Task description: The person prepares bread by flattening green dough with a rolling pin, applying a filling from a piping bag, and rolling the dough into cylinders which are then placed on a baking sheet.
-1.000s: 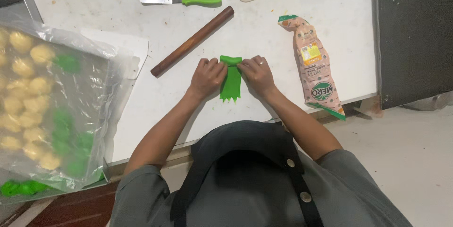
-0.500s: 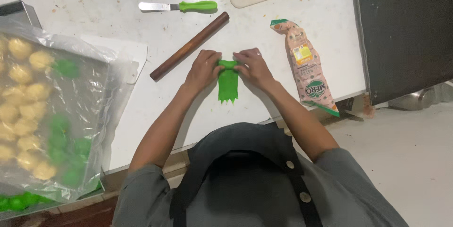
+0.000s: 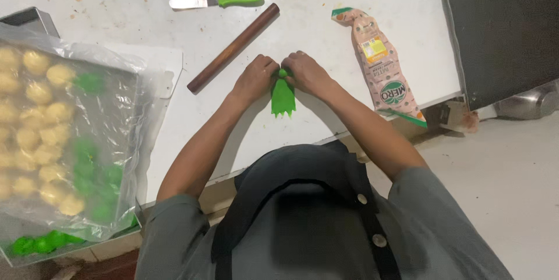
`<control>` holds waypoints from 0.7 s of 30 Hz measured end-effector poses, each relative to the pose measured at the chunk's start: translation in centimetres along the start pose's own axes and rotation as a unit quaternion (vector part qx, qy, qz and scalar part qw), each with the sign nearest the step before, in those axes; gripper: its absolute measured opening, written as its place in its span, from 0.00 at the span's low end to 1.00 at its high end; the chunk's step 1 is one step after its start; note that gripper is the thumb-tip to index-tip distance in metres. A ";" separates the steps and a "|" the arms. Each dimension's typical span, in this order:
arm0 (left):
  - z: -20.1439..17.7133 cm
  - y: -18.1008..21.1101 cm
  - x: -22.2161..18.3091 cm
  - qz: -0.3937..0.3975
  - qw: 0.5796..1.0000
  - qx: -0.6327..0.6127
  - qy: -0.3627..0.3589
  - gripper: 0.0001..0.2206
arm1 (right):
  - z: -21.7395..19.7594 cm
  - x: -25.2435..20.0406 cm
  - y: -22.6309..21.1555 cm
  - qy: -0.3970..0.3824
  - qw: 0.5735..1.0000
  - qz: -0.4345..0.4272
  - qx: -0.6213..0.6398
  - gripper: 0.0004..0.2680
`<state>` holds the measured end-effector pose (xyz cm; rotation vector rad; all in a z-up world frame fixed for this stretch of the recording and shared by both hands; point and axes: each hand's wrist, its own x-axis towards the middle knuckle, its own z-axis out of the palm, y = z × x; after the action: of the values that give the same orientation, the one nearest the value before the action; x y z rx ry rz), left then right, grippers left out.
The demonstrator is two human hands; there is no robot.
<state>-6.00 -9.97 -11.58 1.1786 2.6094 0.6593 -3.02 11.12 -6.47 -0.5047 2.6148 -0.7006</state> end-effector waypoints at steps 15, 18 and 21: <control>-3.3 -1.2 3.6 -0.063 0.996 -0.060 0.031 0.10 | -4.8 2.7 -0.2 0.031 0.998 -0.003 0.054 0.08; -1.7 -1.5 2.4 0.129 0.964 0.121 0.200 0.02 | -2.1 0.4 0.4 0.125 0.990 -0.064 -0.033 0.18; -0.6 -0.5 0.7 0.127 0.961 0.159 0.187 0.04 | 3.5 0.3 3.7 0.266 0.955 -0.105 -0.074 0.09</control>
<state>-6.99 -9.88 -11.28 1.6492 2.9909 0.5688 -2.58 12.62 -11.36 -0.7337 3.1680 -0.7991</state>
